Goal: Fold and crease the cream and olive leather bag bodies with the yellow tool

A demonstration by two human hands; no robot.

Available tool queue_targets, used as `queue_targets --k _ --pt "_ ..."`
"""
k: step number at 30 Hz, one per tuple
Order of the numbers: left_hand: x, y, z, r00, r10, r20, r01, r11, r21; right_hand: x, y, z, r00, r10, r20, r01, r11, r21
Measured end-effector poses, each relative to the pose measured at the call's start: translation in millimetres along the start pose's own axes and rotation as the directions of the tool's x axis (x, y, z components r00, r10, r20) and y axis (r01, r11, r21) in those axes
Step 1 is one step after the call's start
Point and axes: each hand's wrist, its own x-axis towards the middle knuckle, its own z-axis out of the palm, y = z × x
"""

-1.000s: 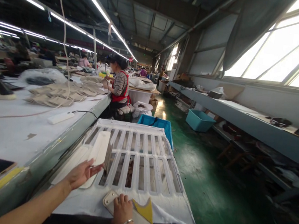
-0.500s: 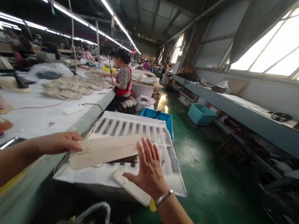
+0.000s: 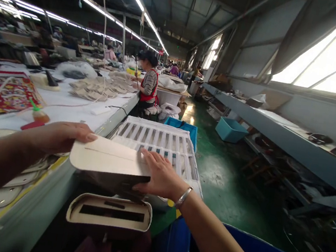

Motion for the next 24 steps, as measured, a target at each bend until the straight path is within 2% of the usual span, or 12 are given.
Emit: queue_targets --k 3,6,7,9,12,17,21,24 --pt "-13 -2 -4.9 0.988 0.132 0.081 -0.121 0.985 -0.125 1 -13 6 0.999 0.001 -0.04 0.001 0.998 0.06" --pt "-29 -22 -5.1 0.956 0.294 0.015 -0.295 0.954 0.045 -7 -17 17 0.999 0.033 -0.031 -0.025 0.974 0.223" --pt "-34 -32 -1.6 0.956 0.294 0.006 -0.292 0.948 0.123 -11 -17 23 0.999 0.041 -0.015 -0.035 0.959 0.282" --pt "-42 -55 10.6 0.98 0.195 0.045 -0.2 0.959 0.2 -18 -16 37 0.998 0.06 0.016 -0.062 0.934 0.351" --pt "-45 -87 33.9 0.994 0.071 0.08 -0.082 0.986 0.148 -28 -14 62 0.991 0.129 0.016 -0.127 0.934 0.333" --pt "-42 -123 54.5 0.993 0.075 -0.091 -0.056 0.98 0.193 -37 -8 87 0.975 0.218 -0.047 -0.203 0.954 0.222" --pt "-45 -147 60.5 0.998 0.03 -0.063 -0.017 0.977 0.211 -43 2 89 0.979 0.183 0.092 -0.195 0.968 0.159" --pt "-47 -166 65.4 0.994 0.042 -0.096 -0.005 0.935 0.354 -50 9 89 0.971 0.144 0.19 -0.174 0.972 0.155"
